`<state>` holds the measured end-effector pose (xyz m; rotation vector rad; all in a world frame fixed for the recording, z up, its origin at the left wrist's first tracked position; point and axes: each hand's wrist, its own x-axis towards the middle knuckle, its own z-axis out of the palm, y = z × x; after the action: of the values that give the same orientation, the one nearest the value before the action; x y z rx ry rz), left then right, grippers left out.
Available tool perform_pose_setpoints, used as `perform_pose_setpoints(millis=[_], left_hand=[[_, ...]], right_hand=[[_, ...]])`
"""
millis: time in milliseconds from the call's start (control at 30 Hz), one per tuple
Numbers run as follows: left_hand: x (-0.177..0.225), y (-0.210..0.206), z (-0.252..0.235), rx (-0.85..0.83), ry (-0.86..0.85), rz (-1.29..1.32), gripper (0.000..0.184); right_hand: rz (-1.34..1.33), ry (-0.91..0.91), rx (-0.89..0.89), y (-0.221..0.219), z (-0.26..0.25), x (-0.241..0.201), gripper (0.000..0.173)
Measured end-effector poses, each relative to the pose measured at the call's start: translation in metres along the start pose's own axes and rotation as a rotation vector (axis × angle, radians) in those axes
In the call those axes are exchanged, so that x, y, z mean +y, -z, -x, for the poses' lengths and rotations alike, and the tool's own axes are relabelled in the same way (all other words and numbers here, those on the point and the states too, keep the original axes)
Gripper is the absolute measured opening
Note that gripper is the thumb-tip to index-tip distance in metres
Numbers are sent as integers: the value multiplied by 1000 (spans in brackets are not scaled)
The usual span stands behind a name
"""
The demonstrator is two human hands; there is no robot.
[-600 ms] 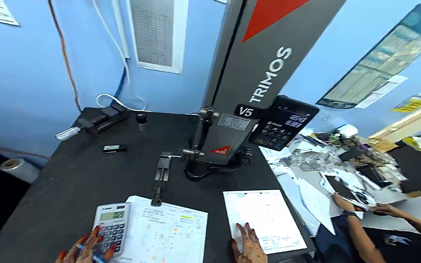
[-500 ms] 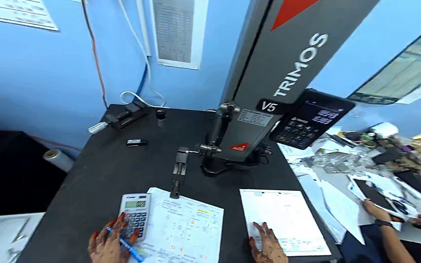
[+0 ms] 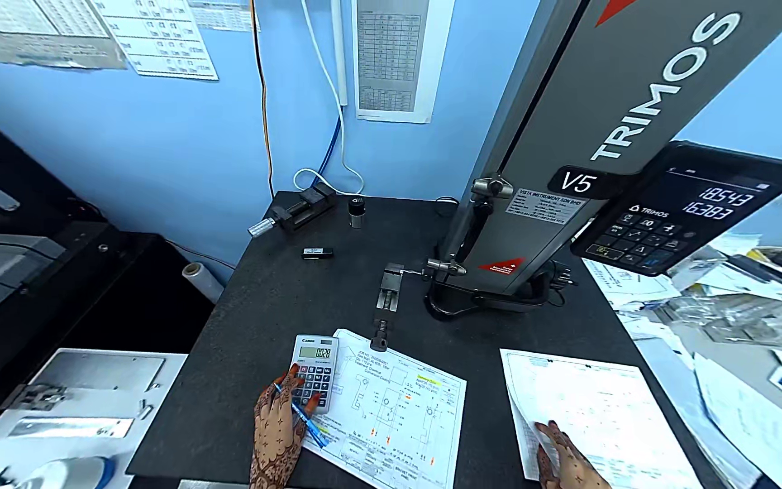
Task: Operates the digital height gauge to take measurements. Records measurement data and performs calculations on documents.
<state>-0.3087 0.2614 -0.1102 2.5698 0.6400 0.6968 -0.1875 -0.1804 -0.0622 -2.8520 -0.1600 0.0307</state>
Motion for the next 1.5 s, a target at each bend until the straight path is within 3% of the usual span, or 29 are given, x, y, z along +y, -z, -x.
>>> perform_pose_setpoints(millis=[300,533,700,767,967,1200,1333,1500], left_hand=[[1,4,0,9,37,52,52],[1,4,-1,5,39,49,55],[2,2,-6,-109,-34,-35,98],[1,2,-4,-138,-37,-72,103],[-1,4,-4,-59,61,117,74],[-11,3,-10,112,206,242,76],[-15,-1,-9,111,164,209,73],[-10,11,-4,362,180,381,40]], right_hand=[[-184,144,124,-4,-3,45,29],[-190,16,212,-5,-12,50,51],[-331,22,322,-20,-3,53,41],[-378,74,373,-29,0,58,34],[-461,179,449,-48,3,61,30],[-432,213,480,-57,6,59,32],[-402,268,370,-58,6,57,38],[-232,329,133,-35,13,-5,64]])
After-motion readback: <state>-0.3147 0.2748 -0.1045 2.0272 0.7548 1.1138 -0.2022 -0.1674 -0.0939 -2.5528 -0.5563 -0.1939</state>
